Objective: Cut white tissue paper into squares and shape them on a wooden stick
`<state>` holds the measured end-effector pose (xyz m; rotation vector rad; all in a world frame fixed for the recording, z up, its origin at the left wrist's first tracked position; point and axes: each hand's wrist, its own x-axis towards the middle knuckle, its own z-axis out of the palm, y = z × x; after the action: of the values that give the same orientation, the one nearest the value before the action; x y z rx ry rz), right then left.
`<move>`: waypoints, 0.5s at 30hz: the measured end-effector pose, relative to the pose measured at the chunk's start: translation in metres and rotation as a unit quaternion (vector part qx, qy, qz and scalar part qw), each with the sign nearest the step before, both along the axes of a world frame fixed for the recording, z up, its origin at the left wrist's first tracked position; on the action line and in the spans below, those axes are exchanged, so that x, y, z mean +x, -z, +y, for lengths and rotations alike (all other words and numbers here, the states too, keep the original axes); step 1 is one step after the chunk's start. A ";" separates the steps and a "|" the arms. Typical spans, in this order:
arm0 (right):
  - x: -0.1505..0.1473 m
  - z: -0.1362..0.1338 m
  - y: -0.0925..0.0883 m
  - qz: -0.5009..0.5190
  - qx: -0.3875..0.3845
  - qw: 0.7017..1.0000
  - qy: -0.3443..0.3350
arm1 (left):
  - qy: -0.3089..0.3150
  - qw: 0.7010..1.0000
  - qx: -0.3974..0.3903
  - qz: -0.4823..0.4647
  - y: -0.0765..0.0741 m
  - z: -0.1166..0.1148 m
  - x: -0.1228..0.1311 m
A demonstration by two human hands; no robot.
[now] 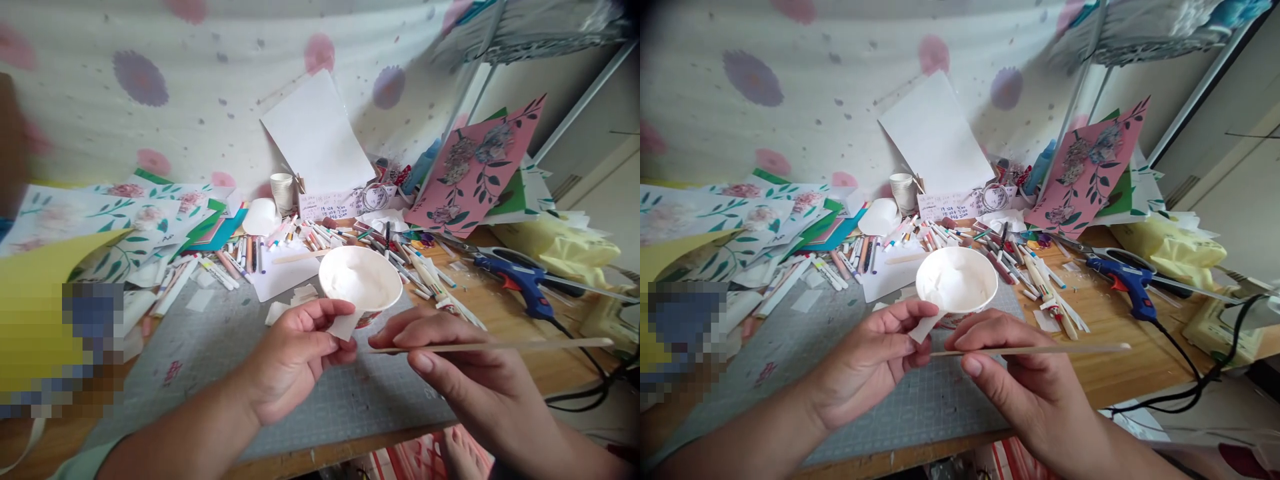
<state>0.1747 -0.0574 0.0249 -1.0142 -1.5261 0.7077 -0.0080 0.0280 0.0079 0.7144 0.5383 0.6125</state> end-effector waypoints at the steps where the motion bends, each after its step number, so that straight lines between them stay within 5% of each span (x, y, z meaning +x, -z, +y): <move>1: 0.000 -0.001 0.000 0.005 -0.004 1.000 -0.002 | 0.004 1.000 0.007 0.000 0.000 0.000 0.000; 15: -0.004 -0.005 0.001 0.086 -0.047 0.995 -0.013 | 0.075 0.984 0.161 0.021 -0.001 -0.003 -0.001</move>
<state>0.1709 -0.0625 0.0238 -0.9783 -1.3700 0.8700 -0.0087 0.0253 0.0088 1.0661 0.4239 0.5490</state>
